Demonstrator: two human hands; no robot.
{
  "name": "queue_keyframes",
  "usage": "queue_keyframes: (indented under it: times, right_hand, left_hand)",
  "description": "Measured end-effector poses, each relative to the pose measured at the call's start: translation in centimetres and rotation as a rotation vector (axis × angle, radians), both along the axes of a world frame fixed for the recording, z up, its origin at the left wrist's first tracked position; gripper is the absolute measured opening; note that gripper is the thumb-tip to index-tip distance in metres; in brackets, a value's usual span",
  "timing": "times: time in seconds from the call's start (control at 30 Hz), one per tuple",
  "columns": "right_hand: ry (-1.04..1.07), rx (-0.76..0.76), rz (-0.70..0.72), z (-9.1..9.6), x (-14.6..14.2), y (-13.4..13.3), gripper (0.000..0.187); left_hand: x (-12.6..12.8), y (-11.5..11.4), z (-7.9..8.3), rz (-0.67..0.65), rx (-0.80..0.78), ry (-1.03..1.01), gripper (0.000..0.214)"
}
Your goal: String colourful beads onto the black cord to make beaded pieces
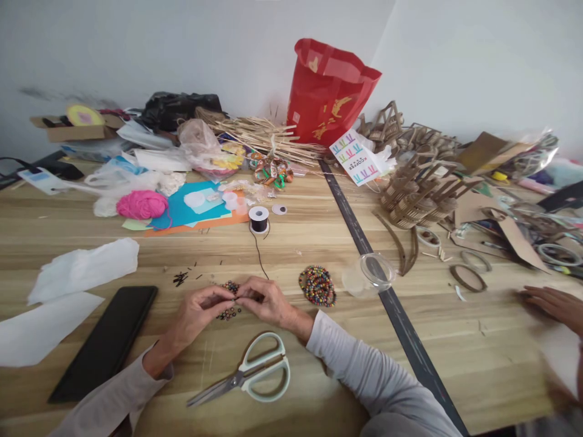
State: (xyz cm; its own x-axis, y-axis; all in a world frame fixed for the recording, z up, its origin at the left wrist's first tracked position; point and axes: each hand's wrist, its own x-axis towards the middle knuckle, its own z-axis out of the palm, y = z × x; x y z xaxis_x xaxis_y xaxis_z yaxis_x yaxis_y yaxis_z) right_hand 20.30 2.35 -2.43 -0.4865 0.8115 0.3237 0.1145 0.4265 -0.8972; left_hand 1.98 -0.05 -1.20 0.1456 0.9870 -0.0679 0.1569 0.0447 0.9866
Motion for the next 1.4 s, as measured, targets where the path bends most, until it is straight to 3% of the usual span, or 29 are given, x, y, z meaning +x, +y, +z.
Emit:
queue_keyframes:
  times: [0.13, 0.27, 0.67, 0.9, 1.07, 1.4]
  right_hand:
    - [0.038, -0.205, 0.028, -0.3, 0.1, 0.2, 0.035]
    - [0.068, -0.242, 0.062, -0.4, 0.2, 0.3, 0.037]
    - [-0.018, 0.038, 0.059, 0.3, 0.3, 0.0, 0.024]
    - [-0.022, 0.058, 0.042, 0.1, 0.2, 0.1, 0.023]
    - [-0.006, 0.089, 0.038, -0.3, 0.1, 0.2, 0.020]
    - [-0.012, 0.289, 0.034, -0.3, 0.2, 0.2, 0.013]
  left_hand:
    - [0.0, 0.0, 0.4, 0.010, -0.030, 0.008, 0.010]
    - [0.1, -0.1, 0.8, -0.002, -0.031, 0.019, 0.008]
    - [-0.2, -0.1, 0.8, 0.046, 0.020, 0.051, 0.008]
    - [-0.4, 0.0, 0.3, 0.000, 0.114, 0.105, 0.010]
    - [-0.4, 0.2, 0.2, 0.050, 0.112, 0.114, 0.011]
    - [0.0, 0.1, 1.1, 0.030, 0.070, 0.103, 0.008]
